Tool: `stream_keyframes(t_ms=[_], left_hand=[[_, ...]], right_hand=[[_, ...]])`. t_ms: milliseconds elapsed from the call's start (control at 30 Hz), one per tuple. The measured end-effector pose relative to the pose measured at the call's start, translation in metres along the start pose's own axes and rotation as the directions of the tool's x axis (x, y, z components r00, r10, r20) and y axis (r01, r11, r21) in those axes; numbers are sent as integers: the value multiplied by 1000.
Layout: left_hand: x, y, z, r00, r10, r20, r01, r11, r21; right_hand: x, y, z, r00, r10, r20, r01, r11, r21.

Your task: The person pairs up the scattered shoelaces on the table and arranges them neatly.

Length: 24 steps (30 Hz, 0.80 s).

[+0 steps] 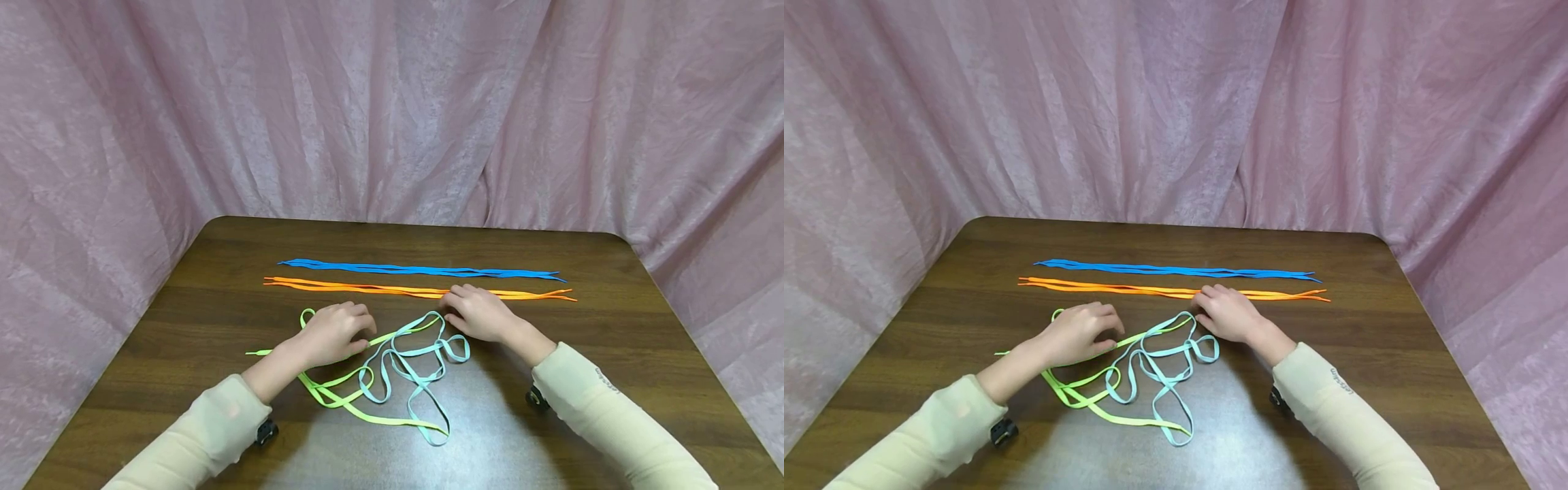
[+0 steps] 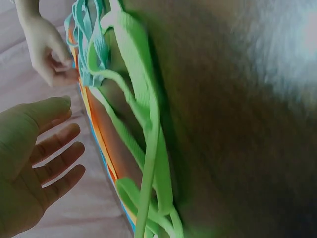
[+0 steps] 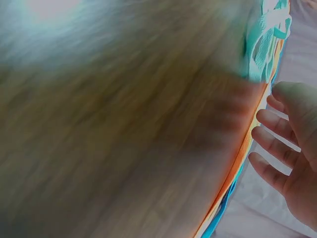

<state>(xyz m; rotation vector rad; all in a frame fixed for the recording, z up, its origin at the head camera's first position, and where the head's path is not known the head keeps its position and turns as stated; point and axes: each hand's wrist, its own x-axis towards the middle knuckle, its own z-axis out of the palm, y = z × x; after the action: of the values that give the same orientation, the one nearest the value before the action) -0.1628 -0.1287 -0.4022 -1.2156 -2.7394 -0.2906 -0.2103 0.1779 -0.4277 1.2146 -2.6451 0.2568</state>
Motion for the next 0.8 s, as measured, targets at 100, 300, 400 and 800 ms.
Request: stream_keyframes(t_ms=[100,300,400,800], left_hand=[[0,3,4,1000,22,-6,-22,1000,-9],[-1,9,9,998,51,-20,-51,999,-17],[0,13,10,998,63,-24,-63,998,-24],[11,33,11,991,132,-5,-132,991,10]], right_hand=[[8,-2,3,1000,-9,1,9,1000,15],[20,-7,7,999,-29,31,29,1000,8],[24,-9,9,999,-30,43,30,1000,7],[32,-11,11,999,-10,37,10,1000,-6]])
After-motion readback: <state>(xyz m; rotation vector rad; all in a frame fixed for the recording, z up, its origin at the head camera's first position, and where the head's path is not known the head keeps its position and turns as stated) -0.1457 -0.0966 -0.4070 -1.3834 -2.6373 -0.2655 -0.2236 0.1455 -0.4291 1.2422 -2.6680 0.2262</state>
